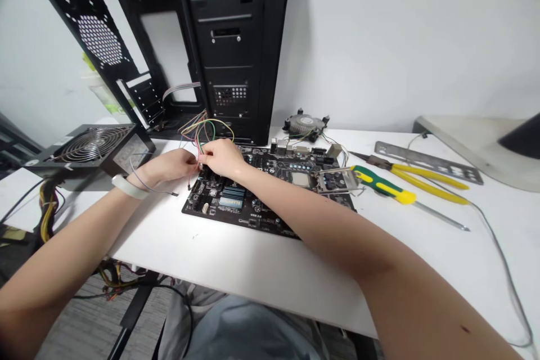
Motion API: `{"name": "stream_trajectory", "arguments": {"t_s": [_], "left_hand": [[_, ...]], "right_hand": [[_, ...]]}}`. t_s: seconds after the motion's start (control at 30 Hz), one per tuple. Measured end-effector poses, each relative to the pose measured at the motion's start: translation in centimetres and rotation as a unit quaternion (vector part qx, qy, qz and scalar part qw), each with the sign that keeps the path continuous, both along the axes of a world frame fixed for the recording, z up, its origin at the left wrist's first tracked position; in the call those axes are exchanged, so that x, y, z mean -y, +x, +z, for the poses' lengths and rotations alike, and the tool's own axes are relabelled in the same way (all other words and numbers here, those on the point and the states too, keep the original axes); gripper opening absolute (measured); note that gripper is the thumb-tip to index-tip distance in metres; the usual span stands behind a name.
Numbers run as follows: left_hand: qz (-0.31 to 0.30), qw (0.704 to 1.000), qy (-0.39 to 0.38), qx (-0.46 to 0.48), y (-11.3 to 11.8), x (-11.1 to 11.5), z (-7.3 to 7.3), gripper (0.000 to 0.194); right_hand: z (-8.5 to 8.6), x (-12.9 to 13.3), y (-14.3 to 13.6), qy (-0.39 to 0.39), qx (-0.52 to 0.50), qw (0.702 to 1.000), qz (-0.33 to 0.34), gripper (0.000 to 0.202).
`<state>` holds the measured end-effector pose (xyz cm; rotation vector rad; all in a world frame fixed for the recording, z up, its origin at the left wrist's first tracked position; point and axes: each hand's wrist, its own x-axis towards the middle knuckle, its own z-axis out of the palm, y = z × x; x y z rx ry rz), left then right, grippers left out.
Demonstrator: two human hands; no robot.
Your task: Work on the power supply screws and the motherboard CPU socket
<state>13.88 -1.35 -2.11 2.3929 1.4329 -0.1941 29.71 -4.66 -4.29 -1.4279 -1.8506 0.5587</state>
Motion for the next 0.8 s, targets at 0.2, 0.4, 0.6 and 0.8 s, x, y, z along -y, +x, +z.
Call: {"name": "stream_trajectory", "arguments": {"t_s": [0.2, 0.4, 0.6, 0.8], "left_hand": [[0.019, 1.0, -0.017, 0.004, 0.2, 0.3, 0.3, 0.032], [0.034, 0.998, -0.048, 0.022, -0.1, 0.5, 0.4, 0.031], [0.057, 0.994, -0.091, 0.035, -0.8, 0.7, 1.1, 0.03], [0.057, 0.988, -0.067, 0.124, -3.1, 2.3, 0.9, 0.025]], "right_hand": [[0.0, 0.0, -0.1, 0.013, -0.024, 1.0, 0.012, 0.036], [0.5, 0.3, -0.1, 0.0, 0.002, 1.0, 0.007, 0.036], [1.7, 0.9, -0.3, -0.01, 0.034, 0.999, 0.02, 0.018], [7.7, 3.0, 1.7, 0.046, 0.023, 0.998, -0.037, 0.028]]}}
